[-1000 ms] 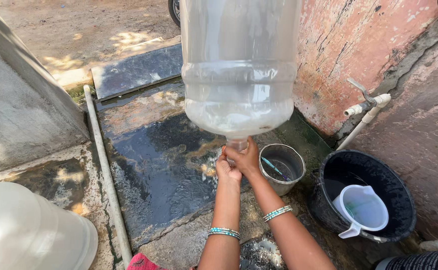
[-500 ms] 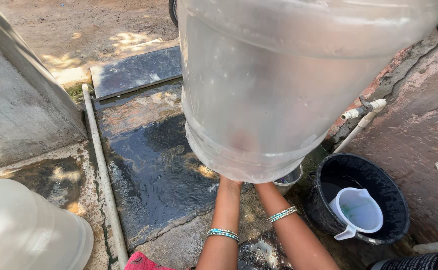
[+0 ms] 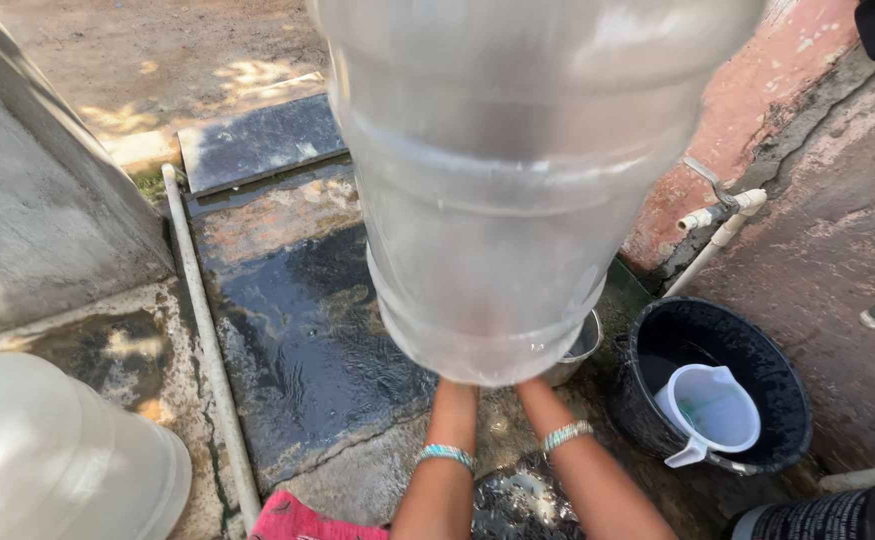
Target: The person rinses a large translucent water container by pouring water in and out, then places it on the ground. They add small dark stones into the container's opening and scrub the interior with a toothbrush.
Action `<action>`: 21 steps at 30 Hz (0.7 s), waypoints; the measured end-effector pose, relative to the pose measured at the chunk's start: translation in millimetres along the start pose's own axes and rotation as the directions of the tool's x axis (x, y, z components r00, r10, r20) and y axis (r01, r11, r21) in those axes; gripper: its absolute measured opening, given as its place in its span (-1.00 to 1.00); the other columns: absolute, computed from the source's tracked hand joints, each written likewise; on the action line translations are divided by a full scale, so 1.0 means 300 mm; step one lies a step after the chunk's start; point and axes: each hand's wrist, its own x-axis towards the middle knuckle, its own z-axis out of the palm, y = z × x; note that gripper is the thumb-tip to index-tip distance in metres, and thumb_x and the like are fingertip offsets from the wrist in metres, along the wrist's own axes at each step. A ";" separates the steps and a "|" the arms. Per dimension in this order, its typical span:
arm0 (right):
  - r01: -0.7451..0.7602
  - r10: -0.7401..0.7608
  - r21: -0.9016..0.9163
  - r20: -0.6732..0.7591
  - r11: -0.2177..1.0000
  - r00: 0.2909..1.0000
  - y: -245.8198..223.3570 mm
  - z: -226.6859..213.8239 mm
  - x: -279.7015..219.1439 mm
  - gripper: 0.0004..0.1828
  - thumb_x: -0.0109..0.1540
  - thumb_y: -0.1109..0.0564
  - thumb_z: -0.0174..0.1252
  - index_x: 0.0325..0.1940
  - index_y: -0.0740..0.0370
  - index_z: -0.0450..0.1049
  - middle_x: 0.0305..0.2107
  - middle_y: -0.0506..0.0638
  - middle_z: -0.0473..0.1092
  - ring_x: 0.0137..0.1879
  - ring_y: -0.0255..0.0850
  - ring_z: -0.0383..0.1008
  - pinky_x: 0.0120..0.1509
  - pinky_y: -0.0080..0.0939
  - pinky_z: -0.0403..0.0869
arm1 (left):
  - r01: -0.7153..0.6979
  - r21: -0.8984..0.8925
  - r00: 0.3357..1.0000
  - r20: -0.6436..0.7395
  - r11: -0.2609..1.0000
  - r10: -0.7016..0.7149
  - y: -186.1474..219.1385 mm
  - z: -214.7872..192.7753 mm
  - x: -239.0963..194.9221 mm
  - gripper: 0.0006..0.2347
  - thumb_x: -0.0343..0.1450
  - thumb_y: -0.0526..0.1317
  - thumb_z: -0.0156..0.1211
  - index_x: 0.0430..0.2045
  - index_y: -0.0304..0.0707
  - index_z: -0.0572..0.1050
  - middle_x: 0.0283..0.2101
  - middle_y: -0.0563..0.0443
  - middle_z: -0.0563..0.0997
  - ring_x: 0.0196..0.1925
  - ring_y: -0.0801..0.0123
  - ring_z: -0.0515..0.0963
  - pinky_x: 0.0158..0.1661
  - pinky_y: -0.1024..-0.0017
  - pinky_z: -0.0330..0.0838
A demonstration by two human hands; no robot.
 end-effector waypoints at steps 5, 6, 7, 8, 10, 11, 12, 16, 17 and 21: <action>-0.066 0.071 -0.042 0.107 0.997 0.992 -0.007 0.018 0.053 -0.46 0.09 -0.03 0.48 0.04 0.34 0.60 -0.10 0.23 0.62 -0.02 -0.05 0.67 0.11 -0.03 0.62 | 0.027 0.010 0.999 -0.037 1.000 -0.027 -0.008 -0.073 0.002 -0.55 0.50 0.00 -0.29 0.15 -0.30 0.39 0.15 -0.26 0.52 0.19 -0.08 0.49 0.14 -0.09 0.41; -0.065 0.069 -0.036 0.141 0.997 0.988 -0.031 0.011 0.081 -0.46 0.09 -0.04 0.48 0.04 0.34 0.61 -0.09 0.24 0.62 -0.02 -0.05 0.67 0.12 -0.03 0.62 | 0.039 0.001 0.998 -0.059 0.999 -0.039 -0.013 -0.095 -0.014 -0.54 0.50 0.00 -0.30 0.14 -0.31 0.40 0.14 -0.26 0.53 0.18 -0.08 0.50 0.14 -0.08 0.41; -0.041 0.043 -0.018 0.162 0.999 0.986 -0.068 0.003 0.145 -0.46 0.09 -0.04 0.48 0.04 0.34 0.61 -0.09 0.24 0.62 -0.02 -0.05 0.68 0.12 -0.02 0.62 | 0.051 -0.002 0.997 -0.054 0.999 -0.051 0.000 -0.063 0.010 -0.54 0.50 0.01 -0.30 0.13 -0.32 0.40 0.13 -0.27 0.53 0.17 -0.08 0.50 0.14 -0.08 0.41; -0.015 0.013 0.006 0.176 1.000 0.984 -0.101 -0.017 0.186 -0.46 0.10 -0.04 0.48 0.04 0.34 0.61 -0.09 0.24 0.63 -0.02 -0.04 0.68 0.12 -0.02 0.63 | 0.055 0.006 0.997 -0.049 0.998 -0.055 0.010 -0.040 0.014 -0.53 0.50 0.02 -0.30 0.12 -0.33 0.41 0.12 -0.27 0.54 0.16 -0.07 0.51 0.13 -0.08 0.41; 0.067 -0.090 0.141 0.166 0.988 0.982 -0.140 -0.046 0.244 -0.46 0.11 -0.03 0.46 0.06 0.30 0.56 -0.09 0.20 0.60 -0.04 -0.09 0.66 0.09 -0.05 0.64 | 0.067 0.012 0.997 -0.042 0.998 -0.067 0.034 0.005 0.016 -0.52 0.50 0.03 -0.31 0.10 -0.34 0.43 0.10 -0.28 0.55 0.15 -0.07 0.52 0.13 -0.07 0.42; 0.111 -0.148 0.239 0.144 0.965 0.978 -0.140 -0.049 0.226 -0.46 0.12 -0.02 0.43 0.08 0.26 0.50 -0.10 0.16 0.56 -0.06 -0.14 0.65 0.05 -0.07 0.64 | 0.066 0.022 0.997 -0.040 0.998 -0.065 0.047 0.016 0.002 -0.51 0.50 0.04 -0.32 0.09 -0.35 0.44 0.09 -0.29 0.56 0.14 -0.07 0.53 0.13 -0.07 0.42; 0.155 -0.204 0.334 0.117 0.930 0.972 -0.128 -0.053 0.200 -0.46 0.13 -0.02 0.41 0.11 0.21 0.44 -0.10 0.12 0.53 -0.09 -0.19 0.63 0.02 -0.09 0.65 | 0.067 0.023 0.997 -0.049 0.998 -0.065 0.056 0.026 -0.012 -0.50 0.50 0.05 -0.32 0.08 -0.35 0.45 0.08 -0.29 0.56 0.13 -0.07 0.53 0.12 -0.07 0.42; 0.268 -0.218 -0.202 0.237 0.942 0.947 0.023 0.092 -0.003 -0.22 -0.08 0.13 0.60 0.13 0.34 0.40 -0.08 0.18 0.51 0.00 -0.07 0.52 0.04 -0.01 0.48 | -0.034 0.086 0.999 -0.037 0.996 0.037 0.042 -0.042 -0.126 -0.53 0.47 -0.02 -0.33 0.06 -0.30 0.47 0.09 -0.26 0.59 0.13 -0.09 0.56 0.16 -0.05 0.44; 0.107 -0.085 -0.113 0.189 0.988 0.978 0.067 0.104 -0.039 -0.21 -0.09 0.13 0.57 0.15 0.28 0.38 -0.09 0.13 0.51 -0.01 -0.13 0.54 0.05 -0.07 0.50 | -0.083 0.114 0.996 -0.012 0.990 0.085 0.037 -0.066 -0.146 -0.55 0.46 -0.06 -0.32 0.06 -0.28 0.48 0.11 -0.25 0.60 0.14 -0.11 0.57 0.18 -0.04 0.45; -0.427 0.403 0.105 0.189 0.898 0.895 0.176 0.108 -0.062 -0.33 0.02 0.15 0.43 0.17 0.30 0.36 -0.17 0.25 0.50 -0.17 0.00 0.50 -0.11 0.03 0.45 | 0.067 0.071 0.988 -0.146 0.995 -0.056 0.046 -0.157 -0.189 -0.60 0.52 0.06 -0.17 -0.07 -0.30 0.48 -0.10 -0.19 0.63 -0.14 0.09 0.61 -0.16 0.20 0.52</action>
